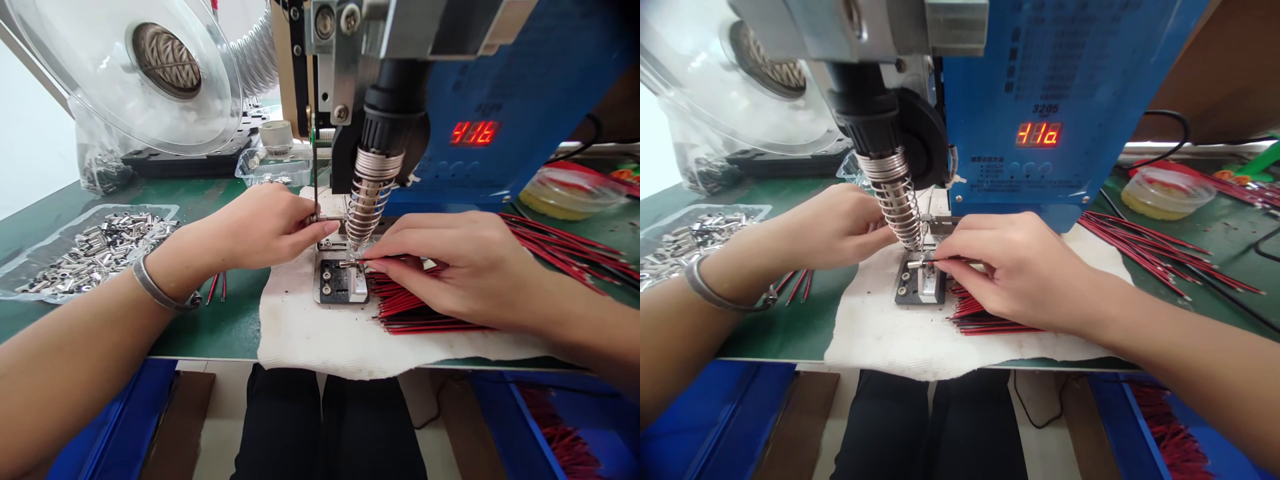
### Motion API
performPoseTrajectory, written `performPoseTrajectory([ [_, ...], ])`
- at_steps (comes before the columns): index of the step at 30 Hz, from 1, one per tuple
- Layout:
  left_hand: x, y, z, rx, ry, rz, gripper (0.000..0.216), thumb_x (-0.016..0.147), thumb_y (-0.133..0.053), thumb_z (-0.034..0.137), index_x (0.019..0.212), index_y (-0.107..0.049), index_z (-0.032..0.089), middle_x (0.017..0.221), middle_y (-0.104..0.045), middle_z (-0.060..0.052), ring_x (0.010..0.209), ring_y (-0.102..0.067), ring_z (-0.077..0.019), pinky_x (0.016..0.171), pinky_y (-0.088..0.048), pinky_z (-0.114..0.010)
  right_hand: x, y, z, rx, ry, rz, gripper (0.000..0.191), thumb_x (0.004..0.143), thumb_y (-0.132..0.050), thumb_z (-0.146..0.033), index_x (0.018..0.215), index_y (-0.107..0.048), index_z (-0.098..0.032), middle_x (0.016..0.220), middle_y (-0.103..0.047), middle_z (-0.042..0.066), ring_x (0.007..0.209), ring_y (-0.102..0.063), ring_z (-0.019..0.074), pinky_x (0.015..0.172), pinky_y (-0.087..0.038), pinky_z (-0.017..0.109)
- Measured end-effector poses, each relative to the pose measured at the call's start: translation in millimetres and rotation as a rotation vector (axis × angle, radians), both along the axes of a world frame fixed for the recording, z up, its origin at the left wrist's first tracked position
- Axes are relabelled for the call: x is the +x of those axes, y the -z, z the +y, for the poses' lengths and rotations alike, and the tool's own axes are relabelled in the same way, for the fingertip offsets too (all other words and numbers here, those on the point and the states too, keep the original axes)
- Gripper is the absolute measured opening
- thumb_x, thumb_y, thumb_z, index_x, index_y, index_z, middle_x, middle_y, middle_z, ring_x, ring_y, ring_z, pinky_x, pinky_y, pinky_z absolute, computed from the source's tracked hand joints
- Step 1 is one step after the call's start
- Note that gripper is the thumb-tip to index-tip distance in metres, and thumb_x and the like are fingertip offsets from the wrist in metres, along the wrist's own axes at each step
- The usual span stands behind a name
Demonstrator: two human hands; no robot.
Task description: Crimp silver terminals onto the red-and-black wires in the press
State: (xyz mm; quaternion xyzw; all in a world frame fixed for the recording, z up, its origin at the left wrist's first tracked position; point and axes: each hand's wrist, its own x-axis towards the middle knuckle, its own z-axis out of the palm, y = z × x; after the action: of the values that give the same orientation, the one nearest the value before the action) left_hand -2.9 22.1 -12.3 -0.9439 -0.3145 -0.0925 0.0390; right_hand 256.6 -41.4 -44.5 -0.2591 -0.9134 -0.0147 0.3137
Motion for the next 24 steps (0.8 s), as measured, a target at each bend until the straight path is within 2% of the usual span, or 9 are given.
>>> performPoseTrajectory([
  [4,0.2,0.7,0.5,0.01,0.004,-0.009,0.046,0.102,-0.045,0.041,0.061,-0.033,0.026,0.047,-0.04,0.0,0.045,-0.032,-0.0158,0.051,-0.028,-0.037,-0.2,-2.3,-1.2,0.026,0.025,0.026,0.014,0.102,-0.067,-0.015,0.1,-0.078,-0.022,0.095,-0.083,0.003,0.078,-0.076,0.0157,0.069,-0.061,0.026],
  [18,-0.1,0.5,1.2,0.0,0.006,-0.018,0.046,0.101,-0.047,0.042,0.06,-0.035,0.026,0.048,-0.039,0.0,0.045,-0.033,-0.0157,0.051,-0.027,-0.036,-1.0,-4.9,-3.8,0.063,0.052,0.056,0.017,0.102,-0.065,-0.016,0.102,-0.08,-0.022,0.092,-0.083,0.003,0.077,-0.077,0.016,0.068,-0.061,0.026],
  [24,0.8,0.8,0.2,-0.049,-0.057,0.016,0.042,0.099,-0.041,0.047,0.063,-0.034,0.027,0.052,-0.039,-0.001,0.049,-0.034,-0.0181,0.056,-0.026,-0.039,-0.5,-3.9,-4.0,0.08,0.042,0.074,0.016,0.102,-0.065,-0.014,0.101,-0.079,-0.021,0.093,-0.083,0.003,0.078,-0.077,0.0152,0.068,-0.06,0.025],
])
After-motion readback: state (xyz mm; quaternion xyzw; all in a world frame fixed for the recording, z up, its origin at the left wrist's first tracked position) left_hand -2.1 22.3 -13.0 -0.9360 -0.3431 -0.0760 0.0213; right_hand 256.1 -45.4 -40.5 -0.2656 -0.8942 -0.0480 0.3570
